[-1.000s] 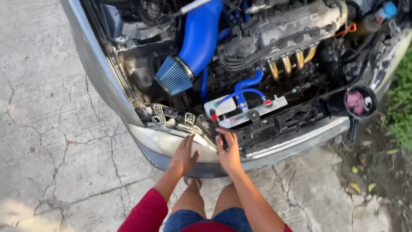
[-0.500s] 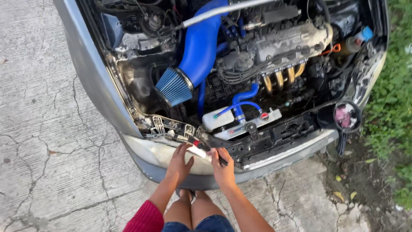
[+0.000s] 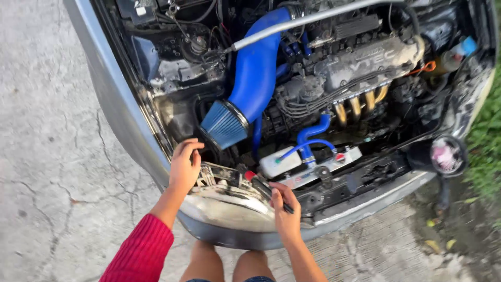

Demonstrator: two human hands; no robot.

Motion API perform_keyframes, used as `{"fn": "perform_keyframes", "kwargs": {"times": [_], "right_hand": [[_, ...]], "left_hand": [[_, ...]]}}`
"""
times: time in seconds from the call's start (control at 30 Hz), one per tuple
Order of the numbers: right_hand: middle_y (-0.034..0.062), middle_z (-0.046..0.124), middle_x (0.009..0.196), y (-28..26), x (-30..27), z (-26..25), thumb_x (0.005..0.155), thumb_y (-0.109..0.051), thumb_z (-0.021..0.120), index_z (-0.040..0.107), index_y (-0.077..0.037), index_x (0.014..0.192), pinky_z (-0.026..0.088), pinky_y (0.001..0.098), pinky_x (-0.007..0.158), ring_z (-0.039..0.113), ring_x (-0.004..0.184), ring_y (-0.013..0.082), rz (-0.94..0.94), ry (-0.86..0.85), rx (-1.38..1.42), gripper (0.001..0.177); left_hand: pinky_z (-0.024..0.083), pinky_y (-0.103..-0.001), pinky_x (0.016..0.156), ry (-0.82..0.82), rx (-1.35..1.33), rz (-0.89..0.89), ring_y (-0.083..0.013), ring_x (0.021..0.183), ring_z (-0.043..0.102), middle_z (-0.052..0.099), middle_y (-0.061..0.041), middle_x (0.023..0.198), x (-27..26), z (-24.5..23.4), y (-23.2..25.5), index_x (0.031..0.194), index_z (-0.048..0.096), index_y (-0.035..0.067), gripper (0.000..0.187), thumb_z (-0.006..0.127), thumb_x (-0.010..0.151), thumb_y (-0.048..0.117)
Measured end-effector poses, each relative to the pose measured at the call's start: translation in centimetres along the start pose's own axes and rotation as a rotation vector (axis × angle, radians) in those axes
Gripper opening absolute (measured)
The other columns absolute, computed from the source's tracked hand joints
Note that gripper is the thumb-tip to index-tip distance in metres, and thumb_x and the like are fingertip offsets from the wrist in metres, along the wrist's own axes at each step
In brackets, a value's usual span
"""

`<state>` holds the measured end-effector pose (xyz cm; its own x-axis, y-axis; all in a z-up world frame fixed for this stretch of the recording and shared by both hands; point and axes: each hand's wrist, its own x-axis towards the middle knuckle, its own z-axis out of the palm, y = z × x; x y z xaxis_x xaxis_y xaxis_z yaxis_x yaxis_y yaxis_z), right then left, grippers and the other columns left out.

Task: The person uses a screwdriver to loosen and tighten bolts on the engine cover and the air intake system. They manipulate the blue air intake pipe and the air filter while working on the engine bay.

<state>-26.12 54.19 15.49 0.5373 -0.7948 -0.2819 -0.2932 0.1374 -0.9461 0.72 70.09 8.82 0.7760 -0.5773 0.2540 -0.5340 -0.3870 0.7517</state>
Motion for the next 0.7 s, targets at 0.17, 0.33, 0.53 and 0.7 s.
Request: {"fn": "perform_keyframes", "kwargs": {"times": [0.17,0.33,0.53,0.7], "right_hand": [[0.0021,0.059,0.069,-0.8,-0.4,5.8,0.101,-0.023,0.059,0.075,-0.007,0.106,0.045,0.0244,0.069,0.057,0.066,0.0102,0.07,0.179,0.092,0.024],[0.003,0.06,0.07,0.4,0.0,10.5,0.103,-0.026,0.058,0.075,-0.008,0.11,0.046,0.0249,0.072,0.057,0.067,0.0109,0.087,0.231,0.186,0.026],[0.0038,0.061,0.071,0.2,0.5,12.1,0.102,-0.026,0.058,0.074,-0.006,0.114,0.043,0.0248,0.073,0.057,0.069,0.011,0.15,0.208,0.17,0.027],[0.0177,0.076,0.084,0.1,1.6,12.5,0.101,-0.033,0.051,0.074,0.001,0.115,0.061,0.0354,0.07,0.072,0.072,0.0244,0.22,0.273,0.222,0.044]], "left_hand": [[0.047,-0.042,0.105,0.051,0.059,-0.021,-0.029,0.116,0.062,0.063,-0.008,0.125,9.8,-0.9,-6.8,0.113,0.07,0.013,0.031,0.055,0.09,-0.001],[0.042,-0.047,0.11,0.111,0.099,0.082,-0.035,0.13,0.052,0.057,-0.017,0.13,18.3,-0.8,-11.9,0.114,0.067,0.013,0.029,0.057,0.09,-0.001],[0.036,-0.054,0.113,0.186,0.154,0.169,-0.0416,0.131,0.046,0.047,-0.022,0.138,27.7,-1.3,-12.1,0.122,0.062,0.003,0.032,0.065,0.09,0.003],[0.04,-0.056,0.101,0.3,0.233,0.204,-0.0399,0.116,0.053,0.056,-0.018,0.121,32.5,0.8,-16.1,0.113,0.061,0.002,0.017,0.061,0.096,0.003]]}}
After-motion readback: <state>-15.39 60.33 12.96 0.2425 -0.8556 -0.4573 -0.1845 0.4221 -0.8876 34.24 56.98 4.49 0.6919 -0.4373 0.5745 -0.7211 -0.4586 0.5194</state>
